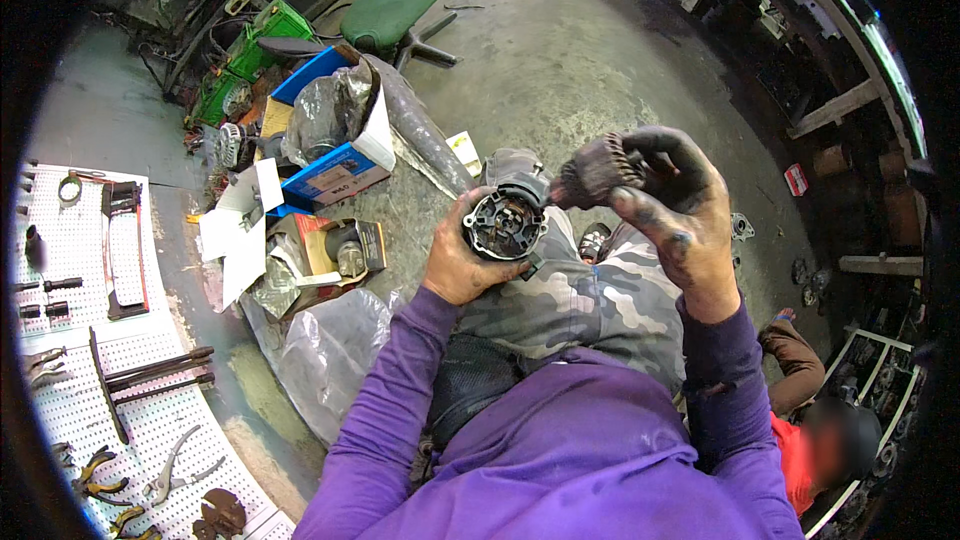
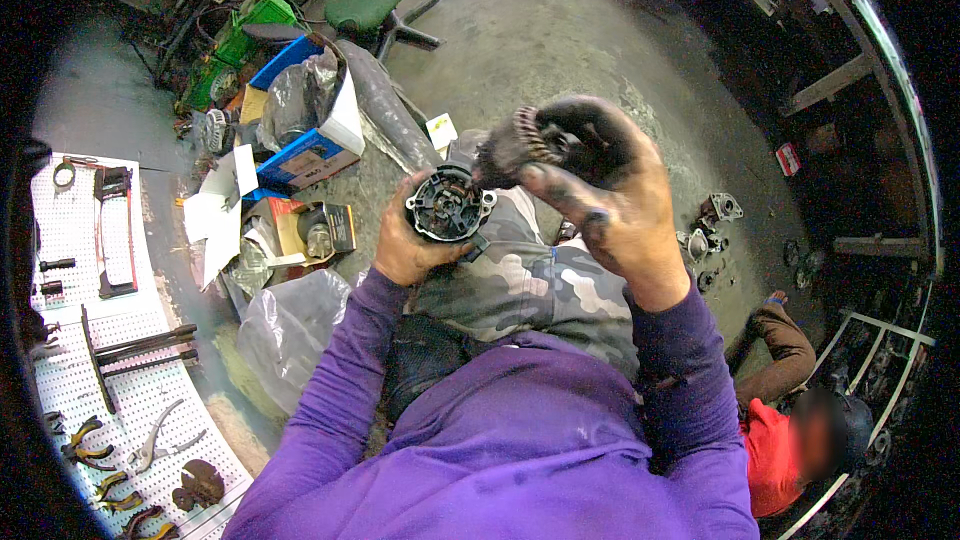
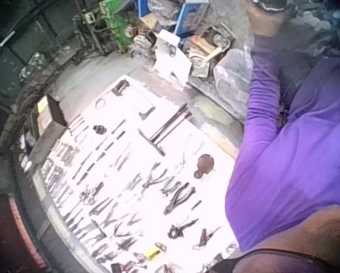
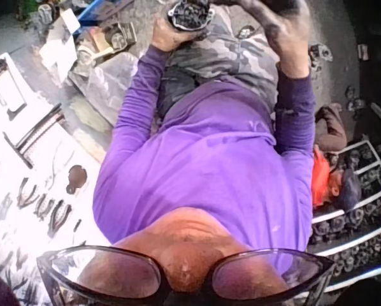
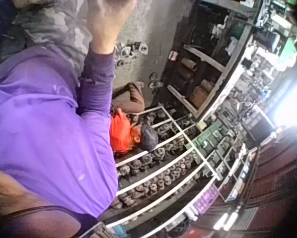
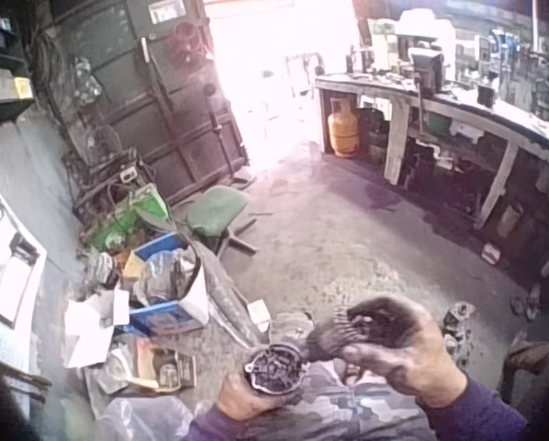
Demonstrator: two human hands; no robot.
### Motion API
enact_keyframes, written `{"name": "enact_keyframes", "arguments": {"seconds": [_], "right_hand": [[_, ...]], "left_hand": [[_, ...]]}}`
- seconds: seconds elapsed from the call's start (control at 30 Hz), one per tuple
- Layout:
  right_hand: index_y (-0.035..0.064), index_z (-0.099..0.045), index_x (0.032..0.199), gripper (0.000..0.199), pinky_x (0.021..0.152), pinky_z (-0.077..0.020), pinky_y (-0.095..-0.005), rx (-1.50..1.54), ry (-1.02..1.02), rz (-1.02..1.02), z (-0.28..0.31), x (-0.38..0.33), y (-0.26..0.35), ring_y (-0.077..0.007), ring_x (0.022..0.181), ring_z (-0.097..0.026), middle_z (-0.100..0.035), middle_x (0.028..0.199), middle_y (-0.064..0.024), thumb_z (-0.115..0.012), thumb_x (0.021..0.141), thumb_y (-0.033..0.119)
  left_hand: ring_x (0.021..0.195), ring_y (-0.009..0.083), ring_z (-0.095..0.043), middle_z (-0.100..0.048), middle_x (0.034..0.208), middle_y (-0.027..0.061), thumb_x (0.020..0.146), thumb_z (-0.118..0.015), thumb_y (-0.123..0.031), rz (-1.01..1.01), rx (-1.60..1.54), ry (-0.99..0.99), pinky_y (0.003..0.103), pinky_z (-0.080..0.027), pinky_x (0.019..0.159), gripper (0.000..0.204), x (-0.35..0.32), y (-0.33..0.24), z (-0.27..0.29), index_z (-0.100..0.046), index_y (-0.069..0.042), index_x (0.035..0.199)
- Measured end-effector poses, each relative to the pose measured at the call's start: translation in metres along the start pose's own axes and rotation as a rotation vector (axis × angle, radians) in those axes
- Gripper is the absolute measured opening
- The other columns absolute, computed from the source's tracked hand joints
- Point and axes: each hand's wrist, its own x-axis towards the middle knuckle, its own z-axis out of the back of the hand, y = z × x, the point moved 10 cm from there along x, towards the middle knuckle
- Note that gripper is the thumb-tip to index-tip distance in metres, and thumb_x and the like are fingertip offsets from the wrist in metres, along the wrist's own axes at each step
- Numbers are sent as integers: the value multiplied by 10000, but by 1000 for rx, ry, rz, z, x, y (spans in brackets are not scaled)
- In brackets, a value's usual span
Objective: The person handles a cylindrical mechanical component, repeatedly opening and closing its internal sections to inspect the interior. They retrieve additional parts from a plastic bag and attempt to fit them into the main assembly, rotating and adjusting the pieces by hand throughout the clip.
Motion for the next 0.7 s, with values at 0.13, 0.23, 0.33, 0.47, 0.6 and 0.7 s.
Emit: {"name": "enact_keyframes", "arguments": {"seconds": [0.13,0.23,0.33,0.47,0.6,0.7], "right_hand": [[6,-640,1305,521,932,-578,-311,213,-103,-187,20,-26,-44,-179,1062,-701,-730,1178,-99,-888,869,145],[-9,-597,1349,533,824,-621,-351,356,-112,-293,19,-46,-75,-219,977,-730,-725,1194,-148,-830,905,171],[-22,-571,1367,542,852,-626,-364,496,-126,-333,16,-55,-91,-240,1012,-737,-720,1204,-158,-803,914,165],[-21,-562,1369,528,885,-627,-375,534,-128,-346,18,-57,-98,-251,1050,-740,-710,1223,-160,-787,931,170],[-18,-564,1366,500,884,-628,-377,567,-121,-385,16,-59,-104,-250,1047,-740,-707,1223,-159,-770,945,158],[-18,-564,1367,492,879,-628,-375,581,-98,-420,13,-62,-107,-252,1044,-739,-708,1218,-159,-764,948,145]], "left_hand": [[1148,285,-735,-753,1204,146,562,-1043,-307,58,-35,10,405,-581,1019,968,-1,3,-5,-585,-54,1376],[1149,297,-734,-739,1222,132,558,-1043,-327,-23,45,18,411,-582,1018,961,-3,-7,-4,-589,-63,1363],[1186,267,-695,-698,1266,124,538,-1038,-253,-11,88,54,397,-553,1064,1028,-7,-8,-6,-539,-37,1410],[1142,254,-723,-720,1242,132,551,-1051,-277,-9,-16,18,394,-580,1020,978,-9,-7,-4,-566,-63,1373],[1165,220,-690,-690,1252,103,538,-1057,-243,28,-76,-17,370,-562,1045,1008,-13,2,1,-542,-50,1384],[1186,228,-676,-667,1276,108,547,-1037,-218,63,-101,-37,373,-552,1061,1015,-15,11,4,-516,-21,1396]]}}
